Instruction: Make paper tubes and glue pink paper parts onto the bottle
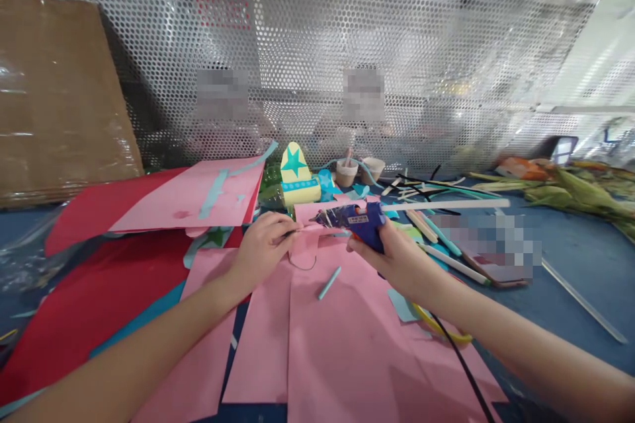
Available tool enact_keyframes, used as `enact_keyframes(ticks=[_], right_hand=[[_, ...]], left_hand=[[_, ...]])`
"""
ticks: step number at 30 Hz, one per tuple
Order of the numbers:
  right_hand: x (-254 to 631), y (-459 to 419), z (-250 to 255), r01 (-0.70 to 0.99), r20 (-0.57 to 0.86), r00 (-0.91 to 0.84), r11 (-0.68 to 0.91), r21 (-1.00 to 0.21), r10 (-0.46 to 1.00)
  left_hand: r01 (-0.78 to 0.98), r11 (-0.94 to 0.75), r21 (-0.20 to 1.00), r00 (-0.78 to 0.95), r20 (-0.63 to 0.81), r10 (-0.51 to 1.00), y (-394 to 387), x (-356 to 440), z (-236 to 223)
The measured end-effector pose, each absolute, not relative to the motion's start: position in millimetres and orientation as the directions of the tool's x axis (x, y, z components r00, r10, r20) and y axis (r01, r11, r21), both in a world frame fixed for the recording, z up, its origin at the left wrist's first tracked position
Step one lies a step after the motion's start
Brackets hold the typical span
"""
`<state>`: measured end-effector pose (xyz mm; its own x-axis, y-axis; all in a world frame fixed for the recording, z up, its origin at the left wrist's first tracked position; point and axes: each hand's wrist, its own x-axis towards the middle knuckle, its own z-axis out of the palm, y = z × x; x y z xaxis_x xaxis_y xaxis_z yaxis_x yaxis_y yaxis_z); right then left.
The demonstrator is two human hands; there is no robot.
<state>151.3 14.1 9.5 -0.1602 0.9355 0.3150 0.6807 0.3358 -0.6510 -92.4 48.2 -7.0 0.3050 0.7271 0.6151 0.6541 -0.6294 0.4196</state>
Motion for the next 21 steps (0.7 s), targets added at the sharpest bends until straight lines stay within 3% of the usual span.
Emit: enact_keyframes(ticks=[14,21], right_hand=[[153.9,17.4,1.6,0.712,0.362,-0.180,0.375,-0.594,0.915],[157.3,17.9,2.4,0.747,0.302,-0.174,0.326,-0.580,0.937]], left_hand=[[0.653,-0.628,0.423,0.306,0.611,0.730,47.9,-91.1,-6.0],[0.636,-0.680,0.364,0.344,0.656,0.672,48.9,-91.9,-8.5]])
